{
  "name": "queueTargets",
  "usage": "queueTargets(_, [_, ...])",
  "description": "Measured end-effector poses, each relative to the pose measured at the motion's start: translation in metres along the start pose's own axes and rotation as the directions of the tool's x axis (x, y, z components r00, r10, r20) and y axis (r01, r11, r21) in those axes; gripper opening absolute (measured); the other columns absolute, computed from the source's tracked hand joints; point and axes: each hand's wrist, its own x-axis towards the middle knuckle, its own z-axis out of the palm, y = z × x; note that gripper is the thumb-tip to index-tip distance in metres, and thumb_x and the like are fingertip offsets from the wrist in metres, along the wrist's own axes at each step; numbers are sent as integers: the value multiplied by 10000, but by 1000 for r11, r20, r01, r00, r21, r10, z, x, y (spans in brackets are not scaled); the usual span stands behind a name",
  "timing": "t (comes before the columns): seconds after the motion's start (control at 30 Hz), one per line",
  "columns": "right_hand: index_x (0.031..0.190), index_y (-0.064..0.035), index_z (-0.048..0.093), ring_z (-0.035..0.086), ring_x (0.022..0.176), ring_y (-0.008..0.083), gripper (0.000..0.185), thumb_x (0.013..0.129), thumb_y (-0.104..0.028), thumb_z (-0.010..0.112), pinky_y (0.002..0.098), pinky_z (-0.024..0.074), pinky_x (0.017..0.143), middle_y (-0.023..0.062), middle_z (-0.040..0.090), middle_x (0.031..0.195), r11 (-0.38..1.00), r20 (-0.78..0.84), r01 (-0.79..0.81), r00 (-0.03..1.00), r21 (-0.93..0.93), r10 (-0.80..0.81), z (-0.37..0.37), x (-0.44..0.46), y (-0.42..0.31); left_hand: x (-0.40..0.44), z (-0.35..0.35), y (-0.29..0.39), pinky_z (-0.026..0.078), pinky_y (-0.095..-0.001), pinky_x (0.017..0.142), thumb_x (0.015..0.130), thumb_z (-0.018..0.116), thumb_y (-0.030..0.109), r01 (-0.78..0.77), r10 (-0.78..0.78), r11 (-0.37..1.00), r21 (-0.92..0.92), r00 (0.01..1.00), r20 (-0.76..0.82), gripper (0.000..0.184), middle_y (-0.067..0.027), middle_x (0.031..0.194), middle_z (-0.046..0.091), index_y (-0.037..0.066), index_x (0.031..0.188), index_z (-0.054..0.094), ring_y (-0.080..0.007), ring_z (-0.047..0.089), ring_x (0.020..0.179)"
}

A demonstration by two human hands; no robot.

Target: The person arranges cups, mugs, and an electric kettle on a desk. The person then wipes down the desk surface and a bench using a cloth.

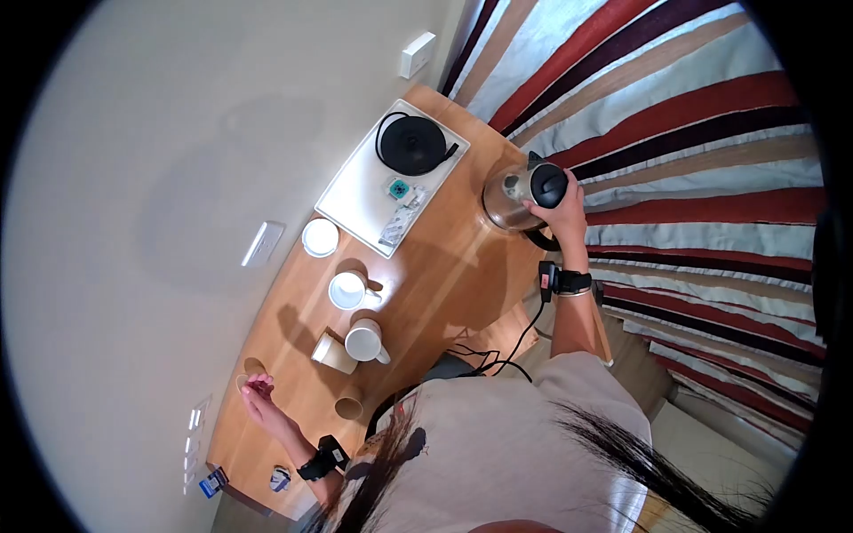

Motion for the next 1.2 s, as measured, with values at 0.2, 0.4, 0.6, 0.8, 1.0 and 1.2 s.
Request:
queueTargets(0.2, [1219,-136,348,497,984,352,939,431,-367,804,440,446,762,137,448,1118,977,-120,205,970,-65,-212,-23,10,-49,-5,-20,1,402,-255,680,919,376,329,-16,17,1000,11,993,-118,341,-61,788,570,28,917,536,-136,539,740])
queueTargets(0.4, [1174,-20,366,441,1022,344,884,472,-331,804,396,380,869,187,444,1080,864,-161,504,854,22,-494,7,50,-119,-16,-13,0,401,-253,671,921,376,314,4,-7,1000,-13,980,-198,324,-64,781,579,32,898,535,-130,539,733])
queueTargets(0.6, [1214,-112,330,455,1001,362,932,444,-337,804,429,433,794,141,408,1098,843,-55,535,844,51,-533,65,56,-166,-30,-19,-13,386,-255,668,924,363,321,-7,9,1000,10,982,-188,334,-62,757,579,35,877,531,-126,531,717])
queueTargets(0.8, [1235,-154,315,476,1008,360,939,458,-390,786,442,461,750,117,419,1129,844,94,536,840,7,-535,82,60,-176,-34,-43,-20,380,-248,662,924,356,318,23,-37,998,-51,958,-284,336,-62,744,570,38,856,530,-130,520,703])
queueTargets(1.0, [1245,-157,303,501,961,385,949,465,-415,778,448,459,746,148,423,1109,830,240,556,812,-43,-531,82,71,-187,-33,-39,-13,383,-253,667,924,357,323,21,-28,999,-28,960,-279,340,-66,744,569,38,853,527,-132,518,708])
queueTargets(1.2, [1264,-140,283,524,958,377,980,475,-456,768,437,457,767,171,413,1150,822,361,564,785,-82,-503,84,87,-186,-34,-45,-23,383,-257,674,925,354,326,24,-29,999,-23,964,-264,343,-69,746,569,33,865,522,-134,517,713])
